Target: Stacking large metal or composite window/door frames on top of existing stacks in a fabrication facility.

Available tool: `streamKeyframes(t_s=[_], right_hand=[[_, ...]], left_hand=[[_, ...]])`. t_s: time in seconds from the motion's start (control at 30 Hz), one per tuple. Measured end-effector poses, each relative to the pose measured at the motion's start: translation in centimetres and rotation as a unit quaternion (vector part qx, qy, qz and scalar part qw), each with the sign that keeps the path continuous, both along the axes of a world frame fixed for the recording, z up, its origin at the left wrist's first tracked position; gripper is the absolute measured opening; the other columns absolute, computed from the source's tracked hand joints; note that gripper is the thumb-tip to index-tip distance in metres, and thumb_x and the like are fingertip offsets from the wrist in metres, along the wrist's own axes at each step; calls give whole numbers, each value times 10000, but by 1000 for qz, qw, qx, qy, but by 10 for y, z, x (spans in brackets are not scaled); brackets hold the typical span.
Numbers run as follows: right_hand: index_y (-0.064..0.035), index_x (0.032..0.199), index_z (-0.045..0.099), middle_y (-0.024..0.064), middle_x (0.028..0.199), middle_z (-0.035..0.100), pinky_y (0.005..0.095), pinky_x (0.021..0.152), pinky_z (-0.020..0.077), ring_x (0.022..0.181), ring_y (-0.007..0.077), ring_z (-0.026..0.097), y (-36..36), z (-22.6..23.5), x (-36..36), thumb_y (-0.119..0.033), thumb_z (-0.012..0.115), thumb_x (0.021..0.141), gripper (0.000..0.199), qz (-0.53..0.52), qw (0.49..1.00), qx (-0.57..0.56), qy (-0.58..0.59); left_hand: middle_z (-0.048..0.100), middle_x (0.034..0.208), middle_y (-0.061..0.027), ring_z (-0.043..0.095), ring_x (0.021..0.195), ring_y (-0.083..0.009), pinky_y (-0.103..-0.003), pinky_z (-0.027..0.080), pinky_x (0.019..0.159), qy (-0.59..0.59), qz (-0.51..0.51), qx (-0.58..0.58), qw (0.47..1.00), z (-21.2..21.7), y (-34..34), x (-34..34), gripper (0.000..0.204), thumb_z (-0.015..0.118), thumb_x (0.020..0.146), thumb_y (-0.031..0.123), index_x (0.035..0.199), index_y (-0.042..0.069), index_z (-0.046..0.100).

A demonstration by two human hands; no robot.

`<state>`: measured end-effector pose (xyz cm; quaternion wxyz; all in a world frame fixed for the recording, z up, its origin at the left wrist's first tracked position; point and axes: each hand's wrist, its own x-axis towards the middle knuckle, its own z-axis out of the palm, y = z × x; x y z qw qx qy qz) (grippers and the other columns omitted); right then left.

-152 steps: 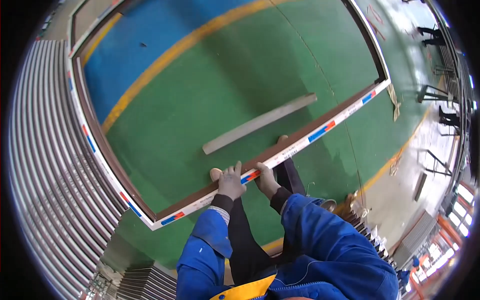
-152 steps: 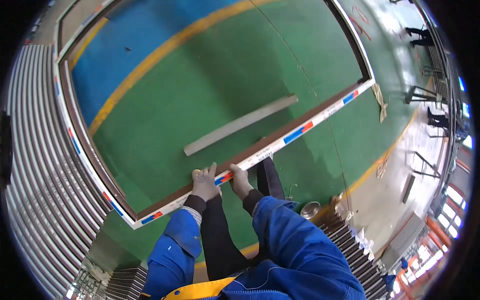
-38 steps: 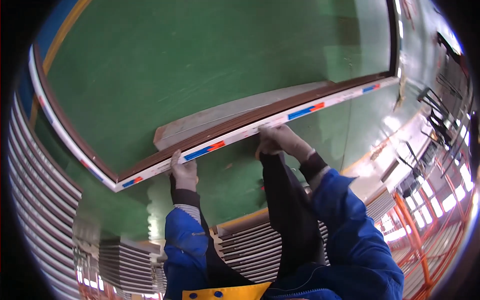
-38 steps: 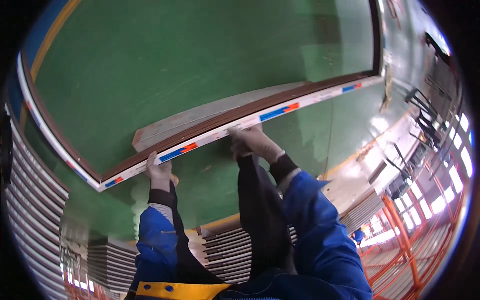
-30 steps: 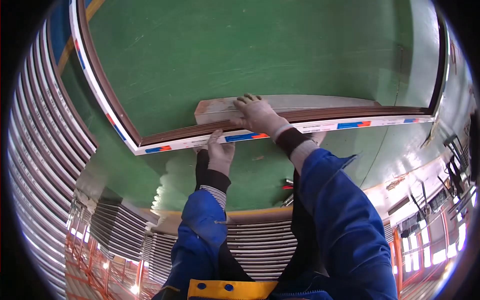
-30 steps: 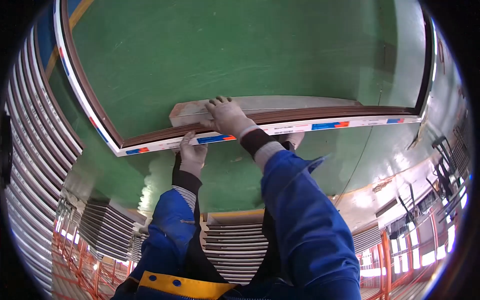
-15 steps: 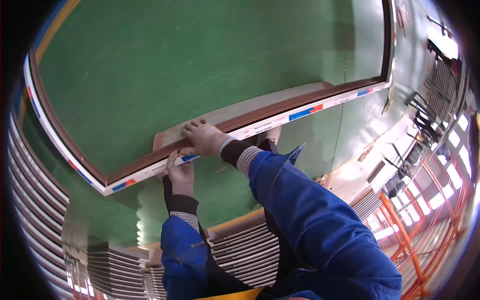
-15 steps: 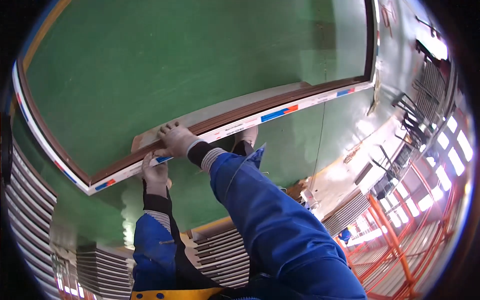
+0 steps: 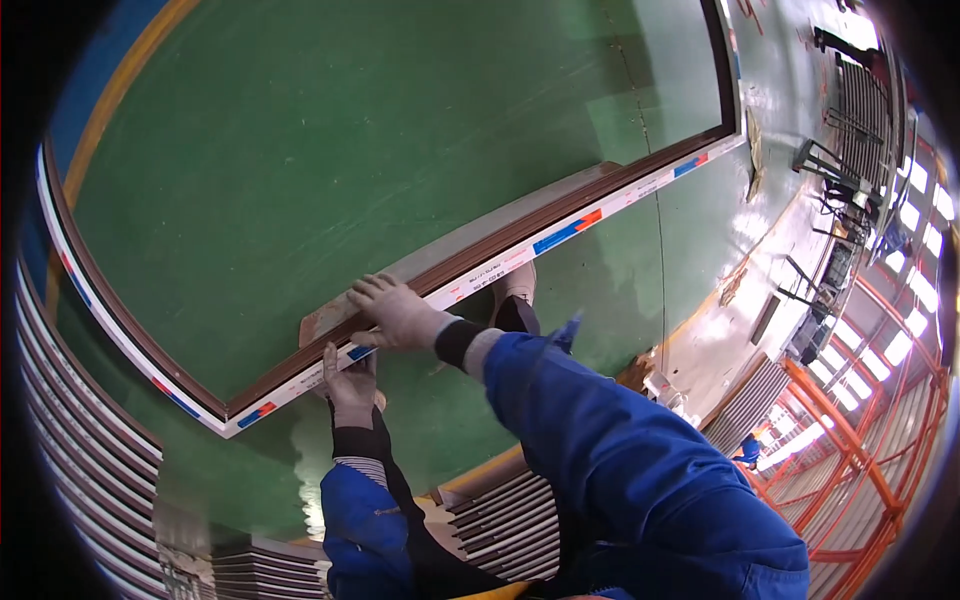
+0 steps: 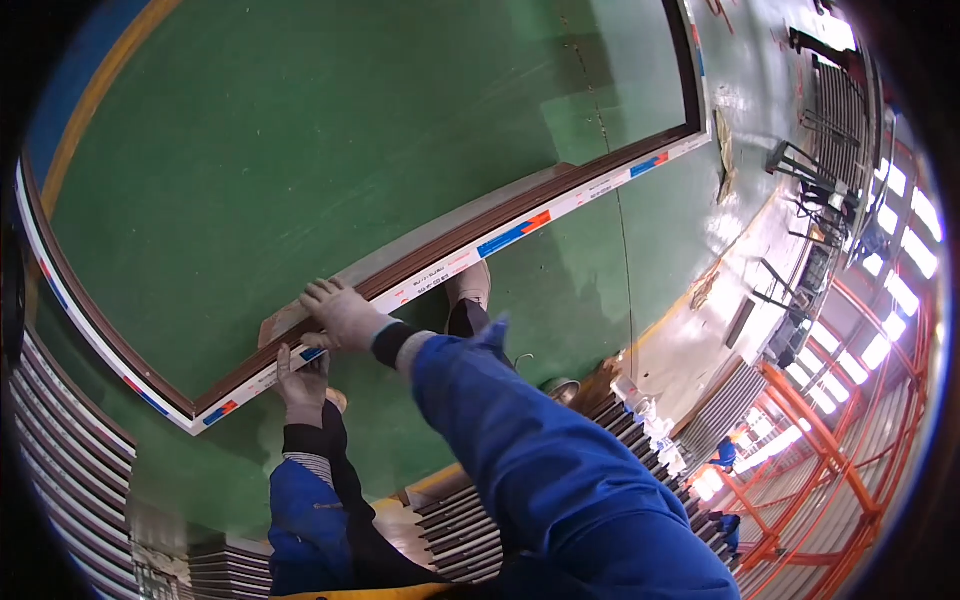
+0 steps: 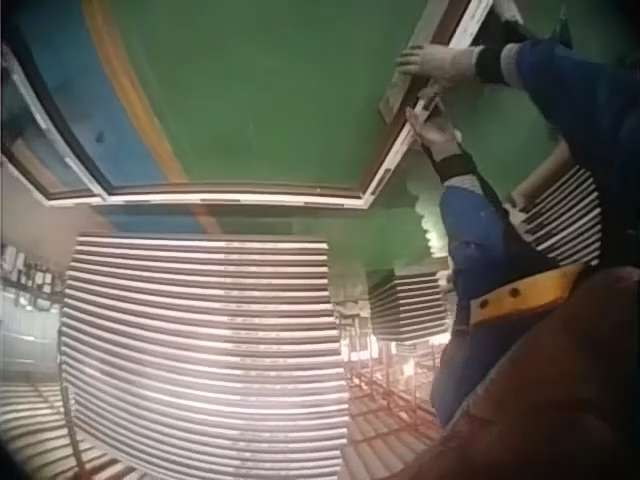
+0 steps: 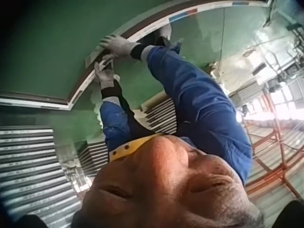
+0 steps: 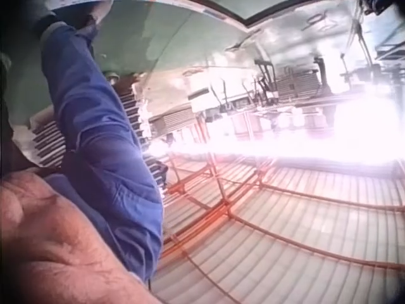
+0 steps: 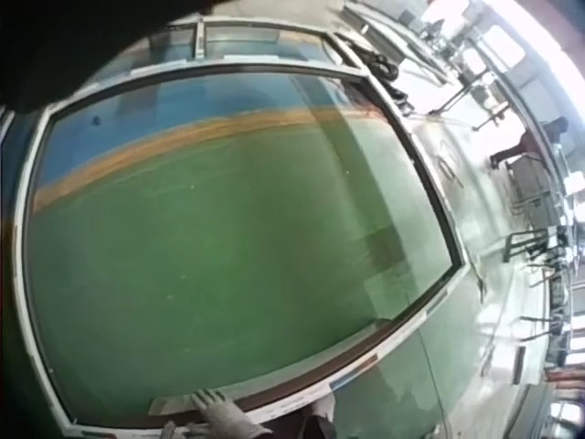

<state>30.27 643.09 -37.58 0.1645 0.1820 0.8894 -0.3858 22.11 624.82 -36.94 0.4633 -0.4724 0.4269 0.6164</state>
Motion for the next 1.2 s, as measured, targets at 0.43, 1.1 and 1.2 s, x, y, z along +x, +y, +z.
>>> streamKeyframes(t_s=[0.43, 1.1, 1.2], right_hand=[[77, 1192, 587, 166, 1085, 671, 374, 743, 538, 853, 260, 664, 253, -18, 276, -442, 821, 802, 690, -853, 400, -303, 141], [-16, 1367, 524, 158, 1318, 581, 506, 956, 529, 1185, 370, 596, 175, 28, 239, -352, 745, 904, 613, -846, 419, -328, -44], [-38, 1410, 505, 130, 1307, 561, 447, 874, 517, 1111, 298, 573, 116, 100, 315, -434, 746, 883, 702, -655, 711, -255, -14]], left_hand=[[386, 1544, -239, 361, 1437, -405, -489, 261, 1222, 479, -848, 14, 227, 25, 157, 38, 1015, 800, 726, 331, 1551, 22, 298], [475, 1460, -255, 466, 1363, -413, -514, 338, 1171, 442, -871, -42, 211, 36, 113, 4, 883, 760, 722, 250, 1476, 5, 369], [445, 1493, -254, 465, 1362, -417, -526, 344, 1161, 419, -881, -15, 220, 92, 98, 20, 898, 764, 731, 314, 1478, 2, 376]])
